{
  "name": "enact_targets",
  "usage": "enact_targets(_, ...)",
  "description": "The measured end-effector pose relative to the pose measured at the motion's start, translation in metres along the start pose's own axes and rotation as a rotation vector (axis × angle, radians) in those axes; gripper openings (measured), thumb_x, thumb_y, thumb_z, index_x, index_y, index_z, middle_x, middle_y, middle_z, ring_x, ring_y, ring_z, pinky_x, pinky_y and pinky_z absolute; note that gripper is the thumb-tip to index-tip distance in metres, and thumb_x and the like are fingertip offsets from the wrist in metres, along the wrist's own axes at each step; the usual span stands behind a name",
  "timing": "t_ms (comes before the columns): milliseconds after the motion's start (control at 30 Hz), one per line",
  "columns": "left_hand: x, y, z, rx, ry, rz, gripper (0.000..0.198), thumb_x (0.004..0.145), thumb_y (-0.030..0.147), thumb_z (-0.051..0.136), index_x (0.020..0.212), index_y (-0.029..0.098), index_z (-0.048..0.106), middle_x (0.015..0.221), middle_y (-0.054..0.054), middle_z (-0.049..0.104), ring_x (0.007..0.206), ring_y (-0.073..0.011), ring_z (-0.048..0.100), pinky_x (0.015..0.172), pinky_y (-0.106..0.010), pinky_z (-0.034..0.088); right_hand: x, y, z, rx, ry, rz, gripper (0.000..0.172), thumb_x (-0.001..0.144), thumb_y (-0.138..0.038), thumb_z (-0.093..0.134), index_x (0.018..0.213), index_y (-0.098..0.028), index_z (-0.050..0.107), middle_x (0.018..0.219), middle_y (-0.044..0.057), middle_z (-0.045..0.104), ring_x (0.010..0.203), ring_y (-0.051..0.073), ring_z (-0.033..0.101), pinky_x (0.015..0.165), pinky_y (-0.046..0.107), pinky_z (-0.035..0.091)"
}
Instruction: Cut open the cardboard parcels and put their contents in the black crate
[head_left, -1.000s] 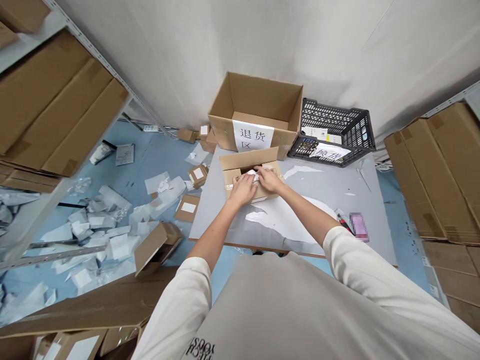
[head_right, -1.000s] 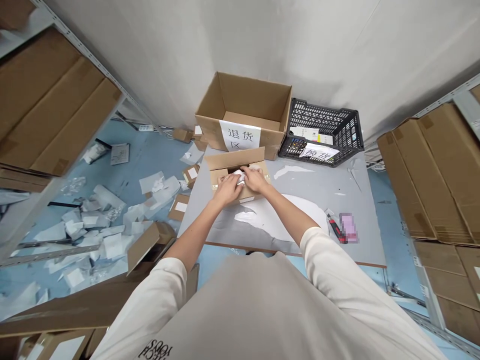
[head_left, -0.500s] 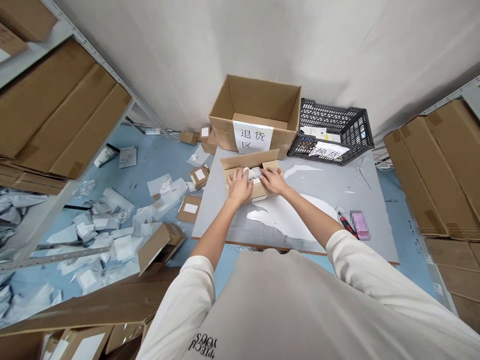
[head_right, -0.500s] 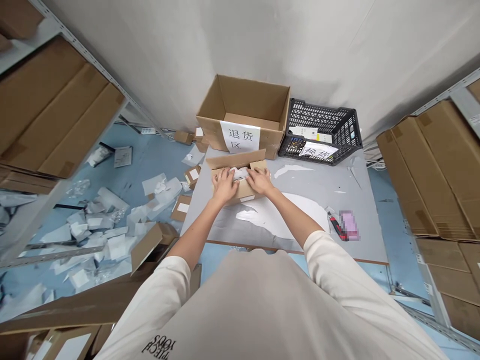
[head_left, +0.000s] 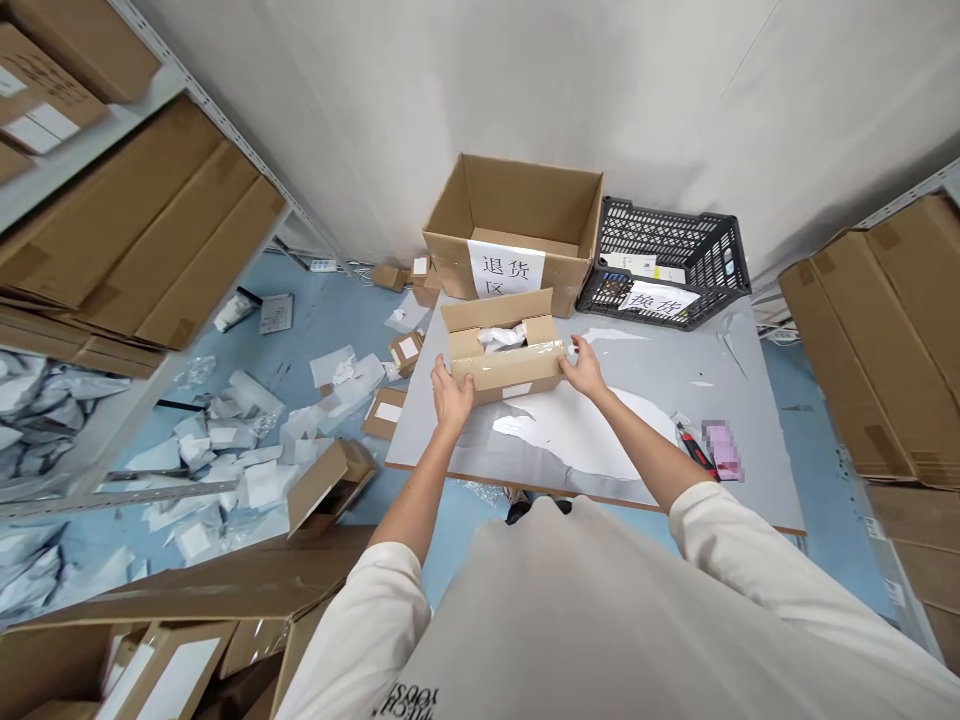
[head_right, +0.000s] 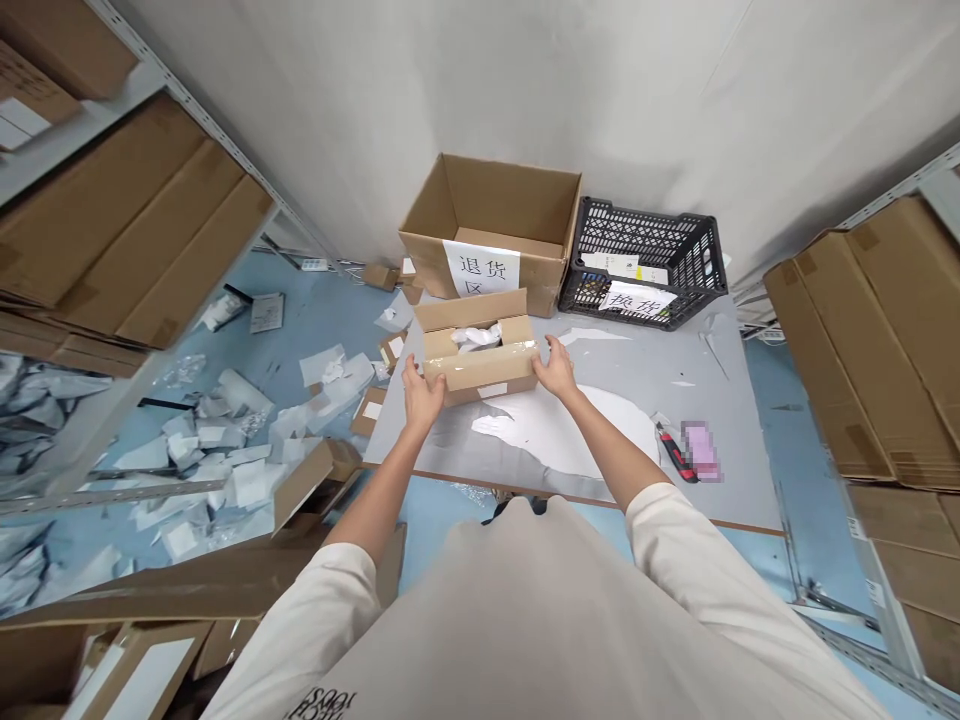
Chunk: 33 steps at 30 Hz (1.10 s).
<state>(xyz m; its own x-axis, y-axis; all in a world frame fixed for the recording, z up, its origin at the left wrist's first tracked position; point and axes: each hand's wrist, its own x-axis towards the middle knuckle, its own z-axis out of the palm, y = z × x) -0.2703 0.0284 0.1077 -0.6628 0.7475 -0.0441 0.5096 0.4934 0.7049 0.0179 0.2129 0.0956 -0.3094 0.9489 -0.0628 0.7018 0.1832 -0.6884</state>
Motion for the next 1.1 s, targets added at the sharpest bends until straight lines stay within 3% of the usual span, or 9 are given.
enact_targets(133, -0.007, 0.0, 0.008, -0.052, -0.002, -0.073, 0.074, 0.099, 0.029, 0.067, 0.165, 0.016, 0.038, 0.15, -0.024, 0.066, 0.144, -0.0418, 0.065, 0.122, -0.059, 0.053, -0.006, 0.009, 0.001, 0.133, -0.102, 0.056, 0.061, 0.096, -0.036, 0.064, 0.155, -0.021, 0.061, 0.132, 0.016, 0.082, 0.111, 0.033, 0.08, 0.108, 0.053, 0.064)
enact_targets(367, -0.04, 0.016, 0.011, -0.006, 0.09, 0.02, 0.046, 0.099, 0.025, 0.065, 0.144, 0.022, 0.053, 0.144, -0.02, 0.066, 0.143, -0.0396, 0.063, 0.124, -0.06, 0.051, -0.024, 0.012, -0.015, 0.17, -0.012, -0.002, 0.045, 0.095, -0.03, 0.067, 0.138, -0.022, 0.074, 0.131, 0.014, 0.085, 0.116, 0.033, 0.082, 0.112, 0.053, 0.063)
enact_targets(567, -0.086, 0.016, 0.0, 0.01, 0.151, 0.101, 0.032, 0.1, 0.02, 0.061, 0.131, 0.024, 0.059, 0.139, -0.019, 0.065, 0.14, -0.0374, 0.062, 0.125, -0.059, 0.05, -0.036, 0.012, -0.02, 0.242, 0.008, -0.155, 0.046, 0.096, -0.035, 0.064, 0.138, -0.022, 0.077, 0.134, 0.014, 0.085, 0.121, 0.034, 0.08, 0.115, 0.054, 0.06)
enact_targets(700, -0.113, 0.005, -0.023, 0.018, 0.232, 0.108, 0.034, 0.099, 0.019, 0.062, 0.133, 0.024, 0.06, 0.14, -0.018, 0.064, 0.143, -0.0371, 0.06, 0.127, -0.058, 0.05, -0.046, -0.009, -0.01, 0.211, -0.005, -0.237, 0.049, 0.097, -0.038, 0.063, 0.14, -0.022, 0.077, 0.136, 0.014, 0.084, 0.114, 0.034, 0.076, 0.116, 0.058, 0.057)
enact_targets(867, -0.135, -0.02, -0.065, 0.034, 0.339, 0.03, 0.034, 0.099, 0.02, 0.063, 0.133, 0.024, 0.061, 0.142, -0.019, 0.063, 0.142, -0.0378, 0.061, 0.128, -0.061, 0.049, -0.061, -0.06, 0.014, 0.223, -0.059, -0.295, 0.05, 0.095, -0.039, 0.062, 0.139, -0.021, 0.078, 0.134, 0.014, 0.085, 0.098, 0.032, 0.075, 0.109, 0.056, 0.06)
enact_targets(1100, -0.165, -0.093, -0.139, 0.04, 0.42, -0.085, 0.04, 0.097, 0.019, 0.065, 0.137, 0.023, 0.061, 0.146, -0.02, 0.062, 0.148, -0.039, 0.058, 0.13, -0.061, 0.048, -0.095, -0.149, 0.083, 0.236, -0.192, -0.352, 0.051, 0.095, -0.038, 0.062, 0.14, -0.022, 0.077, 0.139, 0.013, 0.084, 0.084, 0.027, 0.075, 0.103, 0.051, 0.063)
